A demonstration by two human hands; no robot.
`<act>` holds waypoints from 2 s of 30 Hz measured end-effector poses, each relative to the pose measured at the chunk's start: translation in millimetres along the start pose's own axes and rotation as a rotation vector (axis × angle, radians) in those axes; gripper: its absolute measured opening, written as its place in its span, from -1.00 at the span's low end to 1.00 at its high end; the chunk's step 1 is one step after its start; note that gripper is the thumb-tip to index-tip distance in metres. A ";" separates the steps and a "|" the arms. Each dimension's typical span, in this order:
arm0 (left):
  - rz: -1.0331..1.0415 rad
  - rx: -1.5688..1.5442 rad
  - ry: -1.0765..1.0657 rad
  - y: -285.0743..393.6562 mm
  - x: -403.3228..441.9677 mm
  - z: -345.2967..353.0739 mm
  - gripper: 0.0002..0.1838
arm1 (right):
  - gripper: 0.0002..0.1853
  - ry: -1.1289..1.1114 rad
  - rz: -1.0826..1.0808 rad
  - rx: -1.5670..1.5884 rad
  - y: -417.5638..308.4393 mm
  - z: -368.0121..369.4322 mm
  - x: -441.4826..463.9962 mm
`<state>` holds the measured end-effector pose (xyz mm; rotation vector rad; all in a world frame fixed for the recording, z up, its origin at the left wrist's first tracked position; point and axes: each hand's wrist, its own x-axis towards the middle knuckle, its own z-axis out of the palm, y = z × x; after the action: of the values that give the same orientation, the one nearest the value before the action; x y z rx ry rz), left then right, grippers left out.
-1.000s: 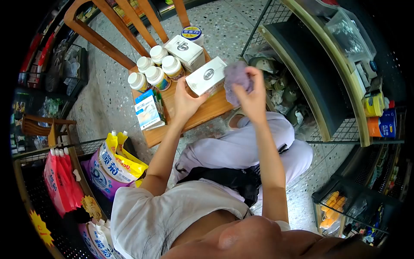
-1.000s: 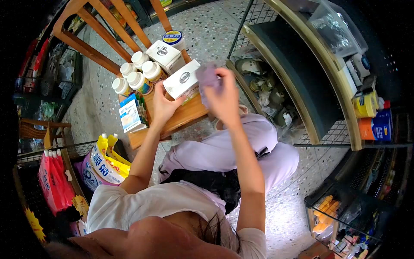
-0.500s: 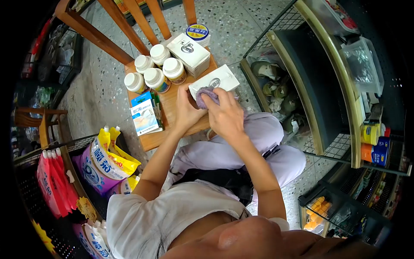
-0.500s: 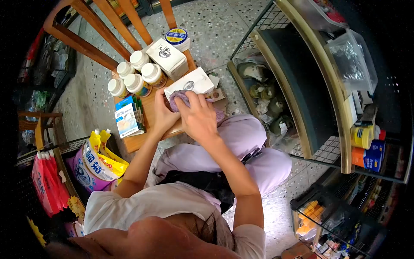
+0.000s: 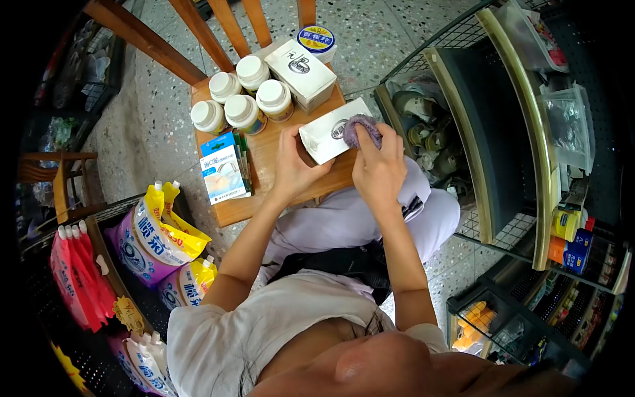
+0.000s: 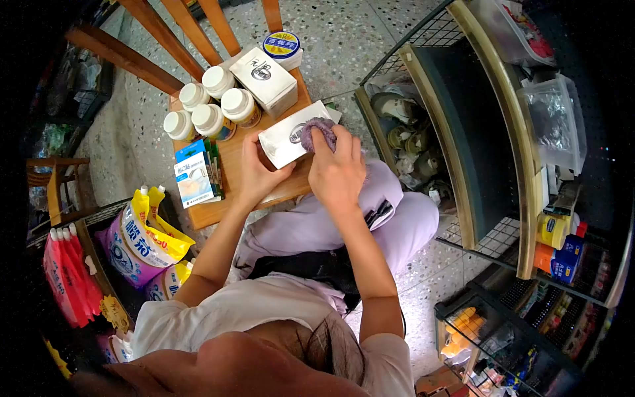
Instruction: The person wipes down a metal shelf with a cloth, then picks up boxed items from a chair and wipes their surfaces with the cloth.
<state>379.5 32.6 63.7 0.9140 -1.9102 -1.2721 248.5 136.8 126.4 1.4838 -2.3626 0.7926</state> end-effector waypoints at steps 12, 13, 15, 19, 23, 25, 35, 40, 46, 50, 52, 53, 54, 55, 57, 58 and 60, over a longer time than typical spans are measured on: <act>-0.027 -0.117 0.018 -12.9 -3.0 6.8 -0.20 | -0.65 -0.065 -0.074 0.201 -44.0 1.6 -21.7; -0.027 -0.103 0.017 -14.7 -3.3 7.5 -0.20 | -0.65 -0.072 -0.077 0.224 -41.3 1.0 -21.4; -0.035 -0.185 0.025 -15.8 -3.1 9.7 -0.21 | -0.66 -0.090 -0.083 0.188 -34.7 -3.3 -18.0; 0.005 -0.084 0.019 -12.9 -1.3 7.2 -0.21 | -0.66 -0.065 -0.016 0.046 -9.3 -5.5 -8.7; -0.014 -0.056 -0.012 -12.7 -1.9 3.5 -0.21 | -0.65 -0.058 0.007 -0.037 11.1 -7.5 2.6; -0.003 -0.014 -0.041 -13.4 -1.7 1.9 -0.21 | -0.65 -0.036 0.010 -0.052 16.5 -4.4 3.3; 0.046 0.077 -0.031 -9.2 -1.7 0.2 -0.21 | -0.61 0.072 0.110 -0.074 46.8 -3.9 20.7; 0.004 0.019 0.002 -6.0 -4.6 2.3 -0.20 | -0.57 0.053 -0.016 0.125 38.7 -22.5 25.3; 0.007 -0.087 0.018 -8.5 -3.5 3.1 -0.21 | -0.59 -0.227 -0.325 0.253 0.0 -25.5 4.5; -0.024 -0.114 0.023 -3.9 -3.9 2.7 -0.22 | -0.62 -0.303 -0.401 0.188 -13.9 -24.5 6.4; -0.035 -0.101 0.029 -0.2 -3.5 1.5 -0.21 | -0.64 -0.308 -0.407 0.163 -18.7 -22.1 10.9; -0.040 -0.093 0.030 0.4 -3.5 1.3 -0.21 | -0.65 -0.305 -0.405 0.160 -21.6 -19.5 13.0; -0.052 -0.088 0.021 -0.3 -3.8 1.4 -0.21 | -0.65 -0.302 -0.405 0.157 -24.3 -16.8 15.3; -0.063 -0.083 0.013 -1.7 -3.9 1.3 -0.20 | -0.66 -0.306 -0.403 0.158 -26.4 -13.9 17.7; -0.048 -0.049 0.018 -3.9 -4.1 0.5 -0.21 | -0.67 -0.310 -0.399 0.161 -30.0 -7.7 21.9; -0.020 -0.021 0.029 -5.2 -4.1 0.4 -0.21 | -0.68 -0.294 -0.419 0.134 -31.9 -4.1 24.0; 0.006 -0.017 0.036 -7.8 -6.1 1.1 -0.23 | -0.69 -0.266 -0.447 0.079 -35.6 1.1 25.0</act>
<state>383.4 36.0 55.1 0.9157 -1.8706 -1.2582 268.8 105.3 148.5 2.1604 -2.0523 0.6100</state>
